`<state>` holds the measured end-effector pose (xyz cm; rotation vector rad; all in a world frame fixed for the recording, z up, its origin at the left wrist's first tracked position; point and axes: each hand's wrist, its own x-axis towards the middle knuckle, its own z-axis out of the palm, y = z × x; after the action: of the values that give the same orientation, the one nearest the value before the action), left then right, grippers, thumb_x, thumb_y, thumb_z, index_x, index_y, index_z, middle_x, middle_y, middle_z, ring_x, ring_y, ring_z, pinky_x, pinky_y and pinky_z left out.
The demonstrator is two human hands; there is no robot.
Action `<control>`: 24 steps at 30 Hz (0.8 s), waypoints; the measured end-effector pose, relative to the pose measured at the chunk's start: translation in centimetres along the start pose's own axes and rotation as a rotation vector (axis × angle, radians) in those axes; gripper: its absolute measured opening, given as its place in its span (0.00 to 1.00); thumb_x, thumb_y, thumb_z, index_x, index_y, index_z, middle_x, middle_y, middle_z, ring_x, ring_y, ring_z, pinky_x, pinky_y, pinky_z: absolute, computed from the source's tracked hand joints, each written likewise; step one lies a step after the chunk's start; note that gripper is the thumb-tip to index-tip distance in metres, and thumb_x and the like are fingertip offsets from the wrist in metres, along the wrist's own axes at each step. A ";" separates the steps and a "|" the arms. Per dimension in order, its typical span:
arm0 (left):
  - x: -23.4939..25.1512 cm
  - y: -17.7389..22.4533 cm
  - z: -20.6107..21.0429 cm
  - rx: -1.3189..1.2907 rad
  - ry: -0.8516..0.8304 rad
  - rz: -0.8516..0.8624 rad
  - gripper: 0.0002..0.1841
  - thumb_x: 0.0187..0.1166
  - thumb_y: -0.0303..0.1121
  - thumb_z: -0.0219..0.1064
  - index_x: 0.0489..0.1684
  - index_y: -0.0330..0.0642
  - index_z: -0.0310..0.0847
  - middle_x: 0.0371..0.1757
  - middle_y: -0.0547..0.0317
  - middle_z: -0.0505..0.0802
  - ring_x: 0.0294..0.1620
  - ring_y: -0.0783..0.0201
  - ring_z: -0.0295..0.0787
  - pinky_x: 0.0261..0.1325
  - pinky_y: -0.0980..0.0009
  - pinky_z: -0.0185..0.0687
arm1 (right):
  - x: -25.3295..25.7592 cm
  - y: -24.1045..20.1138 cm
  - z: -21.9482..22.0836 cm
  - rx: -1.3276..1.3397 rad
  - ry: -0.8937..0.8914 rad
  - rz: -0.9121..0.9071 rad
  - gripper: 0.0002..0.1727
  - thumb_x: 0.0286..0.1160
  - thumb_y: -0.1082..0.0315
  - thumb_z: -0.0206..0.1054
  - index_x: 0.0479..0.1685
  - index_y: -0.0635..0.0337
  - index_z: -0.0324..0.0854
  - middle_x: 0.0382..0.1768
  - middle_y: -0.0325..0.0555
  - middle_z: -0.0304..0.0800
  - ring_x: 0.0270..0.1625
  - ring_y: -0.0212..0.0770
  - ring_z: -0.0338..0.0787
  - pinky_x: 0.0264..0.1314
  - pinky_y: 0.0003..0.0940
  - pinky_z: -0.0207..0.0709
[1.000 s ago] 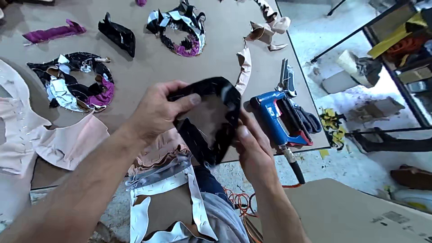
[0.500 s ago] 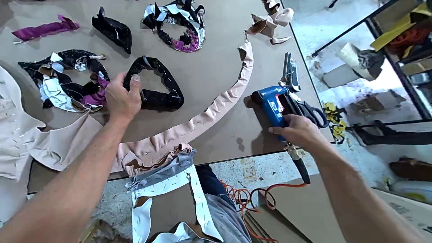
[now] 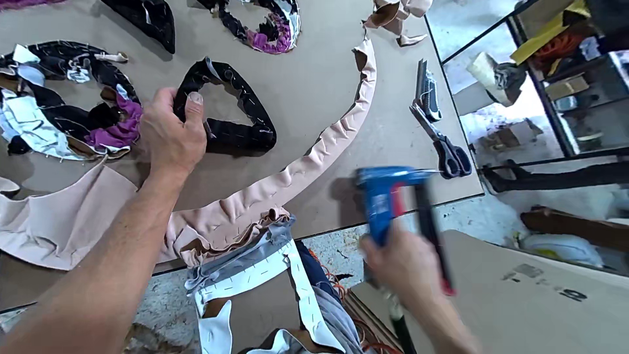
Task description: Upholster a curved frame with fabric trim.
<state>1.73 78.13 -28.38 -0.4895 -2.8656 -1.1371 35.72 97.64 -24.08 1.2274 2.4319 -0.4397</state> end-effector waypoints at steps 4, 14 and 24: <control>-0.2 -0.2 -0.5 0.019 -0.034 -0.013 0.29 0.89 0.53 0.50 0.64 0.32 0.80 0.52 0.32 0.91 0.55 0.38 0.89 0.62 0.37 0.77 | -1.3 0.0 1.3 -0.121 -0.075 -0.298 0.23 0.61 0.45 0.71 0.41 0.57 0.84 0.22 0.47 0.86 0.29 0.54 0.91 0.29 0.59 0.80; -0.1 -0.2 -1.0 0.051 -0.035 -0.044 0.30 0.89 0.52 0.50 0.66 0.31 0.79 0.54 0.29 0.90 0.59 0.35 0.88 0.63 0.33 0.74 | -4.1 -2.9 2.6 -0.100 -0.102 -0.187 0.27 0.63 0.47 0.70 0.50 0.62 0.83 0.26 0.51 0.90 0.33 0.57 0.94 0.34 0.60 0.83; -0.2 -0.6 -0.7 -0.009 0.005 -0.028 0.27 0.89 0.51 0.52 0.64 0.33 0.80 0.50 0.34 0.91 0.54 0.40 0.89 0.60 0.38 0.77 | 3.7 8.3 -7.0 -0.006 0.475 0.166 0.32 0.70 0.47 0.70 0.47 0.75 0.77 0.34 0.77 0.84 0.43 0.80 0.86 0.41 0.79 0.69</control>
<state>1.70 77.15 -28.28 -0.4472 -2.8740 -1.1540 39.17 108.02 -20.47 1.6706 2.6709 -0.0968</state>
